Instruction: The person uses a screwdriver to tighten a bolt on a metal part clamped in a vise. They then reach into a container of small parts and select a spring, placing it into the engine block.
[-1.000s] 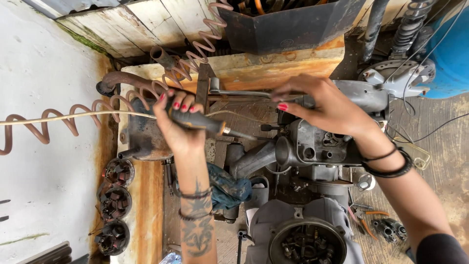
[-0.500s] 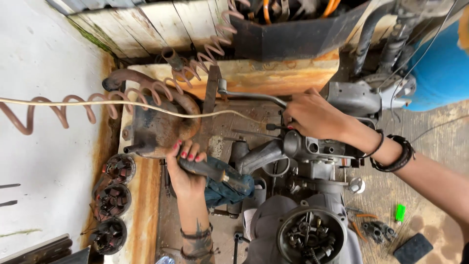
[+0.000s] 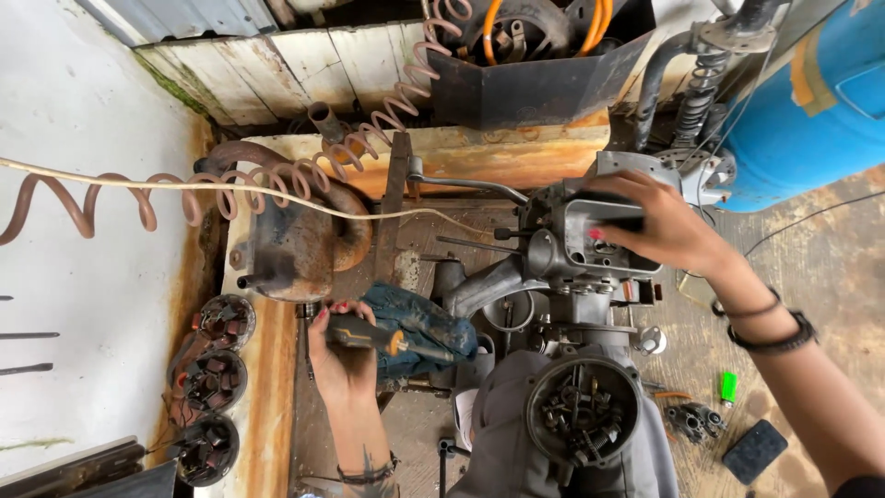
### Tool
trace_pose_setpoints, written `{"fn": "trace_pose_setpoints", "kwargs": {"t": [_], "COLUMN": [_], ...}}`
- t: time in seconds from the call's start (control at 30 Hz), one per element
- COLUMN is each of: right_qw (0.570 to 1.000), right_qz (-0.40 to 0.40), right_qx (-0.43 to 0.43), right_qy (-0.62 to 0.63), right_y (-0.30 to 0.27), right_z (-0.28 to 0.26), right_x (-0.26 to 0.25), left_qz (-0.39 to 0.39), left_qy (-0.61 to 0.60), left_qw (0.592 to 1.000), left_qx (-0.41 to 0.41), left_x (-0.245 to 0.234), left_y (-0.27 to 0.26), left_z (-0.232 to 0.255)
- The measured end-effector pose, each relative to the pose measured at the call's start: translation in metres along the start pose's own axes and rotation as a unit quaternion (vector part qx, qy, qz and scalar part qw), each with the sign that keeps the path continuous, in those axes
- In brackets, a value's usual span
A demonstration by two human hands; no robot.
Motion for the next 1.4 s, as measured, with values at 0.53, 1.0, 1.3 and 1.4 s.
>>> {"fn": "trace_pose_setpoints", "kwargs": {"t": [0.53, 1.0, 1.3, 1.4], "right_qw": [0.969, 0.972, 0.956, 0.957], "right_qz": [0.153, 0.158, 0.224, 0.223], "right_qx": [0.173, 0.176, 0.189, 0.186], "right_qy": [0.084, 0.017, -0.021, -0.018], "right_y": [-0.263, -0.299, -0.299, -0.292], "right_z": [-0.048, -0.073, -0.079, -0.087], "right_x": [0.061, 0.081, 0.094, 0.097], "left_qz": [-0.146, -0.106, -0.170, -0.187], "left_qy": [0.146, 0.482, 0.506, 0.513], "left_qw": [0.971, 0.862, 0.838, 0.829], "left_qx": [-0.117, -0.116, -0.113, -0.119], "left_x": [-0.051, -0.043, -0.053, -0.053], "left_y": [-0.092, -0.179, -0.181, -0.183], "left_z": [0.013, -0.051, -0.059, -0.061]}}
Point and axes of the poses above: each hand's wrist, its own y-axis towards the middle knuckle, its own x-axis out of the palm, z = x × y, the point moved 7 cm from there along y, towards the middle knuckle, and after that the axes turned 14 degrees about -y, right-handed, at the moved point
